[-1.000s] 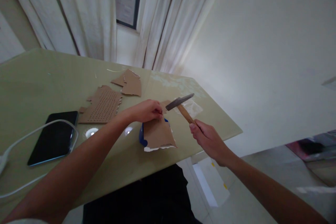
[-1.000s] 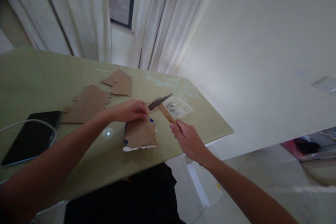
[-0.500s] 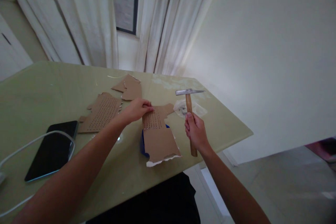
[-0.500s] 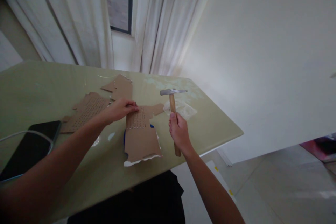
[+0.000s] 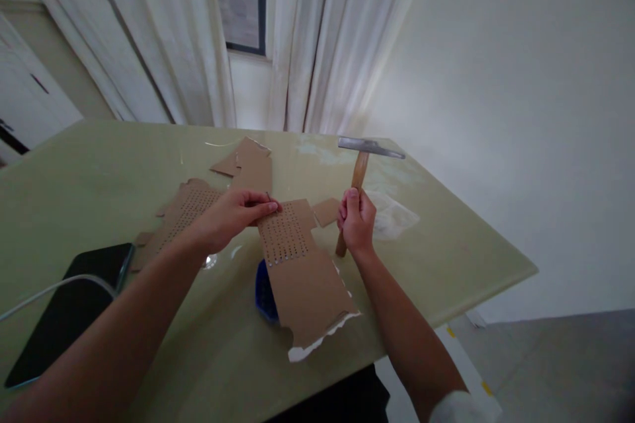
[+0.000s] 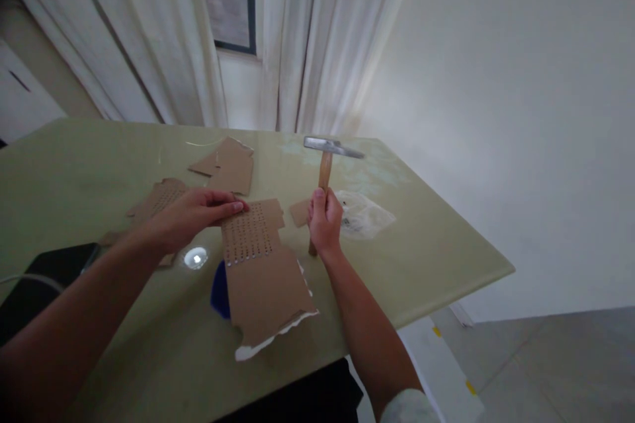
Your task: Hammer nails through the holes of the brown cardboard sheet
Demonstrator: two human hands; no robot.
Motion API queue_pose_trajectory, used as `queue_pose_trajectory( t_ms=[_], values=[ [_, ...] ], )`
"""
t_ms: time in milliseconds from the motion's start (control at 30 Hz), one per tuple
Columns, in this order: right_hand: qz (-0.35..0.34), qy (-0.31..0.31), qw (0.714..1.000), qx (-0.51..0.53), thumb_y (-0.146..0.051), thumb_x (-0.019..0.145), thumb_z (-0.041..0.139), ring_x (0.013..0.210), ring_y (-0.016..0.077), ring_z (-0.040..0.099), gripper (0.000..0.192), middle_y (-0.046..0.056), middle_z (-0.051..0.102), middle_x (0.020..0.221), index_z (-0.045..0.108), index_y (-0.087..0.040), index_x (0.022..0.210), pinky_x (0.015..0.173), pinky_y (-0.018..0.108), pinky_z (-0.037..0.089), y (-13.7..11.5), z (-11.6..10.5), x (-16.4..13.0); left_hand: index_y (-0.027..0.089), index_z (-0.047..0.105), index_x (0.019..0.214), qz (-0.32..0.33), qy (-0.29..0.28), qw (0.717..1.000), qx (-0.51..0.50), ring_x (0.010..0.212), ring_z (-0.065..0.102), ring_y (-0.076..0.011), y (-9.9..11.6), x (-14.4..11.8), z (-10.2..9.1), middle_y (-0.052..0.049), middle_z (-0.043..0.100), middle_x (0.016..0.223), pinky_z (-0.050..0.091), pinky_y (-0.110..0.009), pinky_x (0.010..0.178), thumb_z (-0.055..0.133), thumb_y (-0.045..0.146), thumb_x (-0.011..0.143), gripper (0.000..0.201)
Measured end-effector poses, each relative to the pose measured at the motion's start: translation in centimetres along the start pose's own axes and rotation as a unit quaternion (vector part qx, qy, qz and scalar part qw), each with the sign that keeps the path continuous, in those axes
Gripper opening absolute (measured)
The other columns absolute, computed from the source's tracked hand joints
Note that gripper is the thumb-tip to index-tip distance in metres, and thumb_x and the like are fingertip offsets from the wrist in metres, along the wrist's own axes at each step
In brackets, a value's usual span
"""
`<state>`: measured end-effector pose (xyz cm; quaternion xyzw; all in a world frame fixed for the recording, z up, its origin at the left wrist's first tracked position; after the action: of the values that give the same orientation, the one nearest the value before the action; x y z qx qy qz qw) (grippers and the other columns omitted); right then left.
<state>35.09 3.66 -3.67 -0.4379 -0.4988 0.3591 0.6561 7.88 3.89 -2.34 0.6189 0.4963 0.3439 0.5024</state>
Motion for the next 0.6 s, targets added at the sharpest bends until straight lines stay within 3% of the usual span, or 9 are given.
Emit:
queue_pose_trajectory(
  t_ms=[233, 600],
  values=[
    [0.05, 0.037, 0.998, 0.028, -0.082, 0.095, 0.07, 0.037, 0.0061, 0.033, 0.061, -0.013, 0.039, 0.055, 0.051, -0.026, 0.081, 0.032, 0.017, 0.029, 0.0, -1.8, -1.0, 0.023, 0.092, 0.094, -0.023, 0.023, 0.999, 0.022, 0.095, 0.076, -0.0264, 0.2, -0.5, -0.5, -0.009, 0.088, 0.102, 0.061, -0.039, 0.093, 0.088, 0.071, 0.077, 0.051],
    [0.063, 0.023, 0.996, 0.052, -0.082, 0.093, 0.073, 0.035, 0.0059, 0.033, 0.061, -0.013, 0.04, 0.054, 0.051, -0.026, 0.081, 0.029, 0.017, 0.029, -0.4, -1.0, -1.4, 0.023, 0.091, 0.095, -0.017, 0.025, 0.999, 0.029, 0.107, 0.077, -0.0291, -0.9, -0.4, -1.8, -0.011, 0.088, 0.106, 0.062, -0.041, 0.102, 0.091, 0.076, 0.075, 0.057]
  ],
)
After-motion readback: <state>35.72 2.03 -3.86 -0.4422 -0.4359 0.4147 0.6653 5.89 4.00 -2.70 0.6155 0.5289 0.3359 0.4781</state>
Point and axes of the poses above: each hand's wrist, its own x-axis towards the middle knuckle, its own z-axis out of the palm, y = z × x, the point moved 5 cm from there along x, towards the middle knuckle
